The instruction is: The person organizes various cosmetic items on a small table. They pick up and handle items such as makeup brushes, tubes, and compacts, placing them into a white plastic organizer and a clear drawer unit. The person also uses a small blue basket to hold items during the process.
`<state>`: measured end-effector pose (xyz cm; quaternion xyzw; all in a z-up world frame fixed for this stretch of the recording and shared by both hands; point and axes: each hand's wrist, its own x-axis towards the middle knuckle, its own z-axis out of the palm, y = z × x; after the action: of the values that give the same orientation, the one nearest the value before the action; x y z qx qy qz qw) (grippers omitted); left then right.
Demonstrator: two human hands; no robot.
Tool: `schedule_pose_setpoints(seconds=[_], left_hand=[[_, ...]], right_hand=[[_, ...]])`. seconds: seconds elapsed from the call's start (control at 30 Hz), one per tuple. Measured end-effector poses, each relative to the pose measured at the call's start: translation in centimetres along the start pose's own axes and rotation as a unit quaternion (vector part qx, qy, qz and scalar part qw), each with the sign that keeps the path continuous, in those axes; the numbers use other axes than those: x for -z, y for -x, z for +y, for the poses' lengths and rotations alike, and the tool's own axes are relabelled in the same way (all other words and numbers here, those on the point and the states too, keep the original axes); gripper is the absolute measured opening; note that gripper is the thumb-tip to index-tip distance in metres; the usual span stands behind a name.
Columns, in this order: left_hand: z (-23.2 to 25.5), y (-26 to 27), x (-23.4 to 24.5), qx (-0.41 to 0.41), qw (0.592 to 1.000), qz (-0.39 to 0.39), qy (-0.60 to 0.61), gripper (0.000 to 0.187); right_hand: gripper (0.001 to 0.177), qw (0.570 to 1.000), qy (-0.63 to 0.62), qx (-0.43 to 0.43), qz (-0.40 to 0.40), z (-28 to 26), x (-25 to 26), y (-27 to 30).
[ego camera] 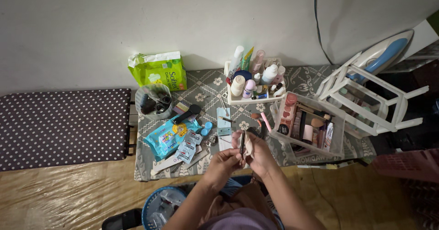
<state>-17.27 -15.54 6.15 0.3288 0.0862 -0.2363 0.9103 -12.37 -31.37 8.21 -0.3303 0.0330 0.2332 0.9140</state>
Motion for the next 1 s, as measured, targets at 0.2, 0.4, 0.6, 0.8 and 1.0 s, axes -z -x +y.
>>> schedule_pose_setpoints(seconds=[0.2,0.4,0.6,0.8,1.0], left_hand=[[1.1,0.0,-0.1,-0.023,0.997,0.019,-0.078,0.016],[1.3,0.3,-1.0,-0.061,0.984,0.058,-0.154,0.011],[0.7,-0.6,-1.0,-0.117,0.968,0.083,-0.206,0.015],[0.5,-0.9,0.4,-0.060,0.991,0.045,-0.114,0.019],[0.6,-0.8,0.5,-0.121,0.974,0.038,-0.189,0.012]], right_hand=[[0.038,0.989,0.054,-0.007,0.140,-2.4,-2.9,0.1],[0.035,0.988,0.153,-0.006,-0.008,-0.8,-0.3,1.3],[0.036,0.966,0.190,0.003,0.174,-0.2,-2.1,0.4],[0.023,0.974,0.156,0.003,0.164,-1.7,-1.7,0.5],[0.027,0.964,0.227,-0.003,0.136,-2.6,-1.5,0.9]])
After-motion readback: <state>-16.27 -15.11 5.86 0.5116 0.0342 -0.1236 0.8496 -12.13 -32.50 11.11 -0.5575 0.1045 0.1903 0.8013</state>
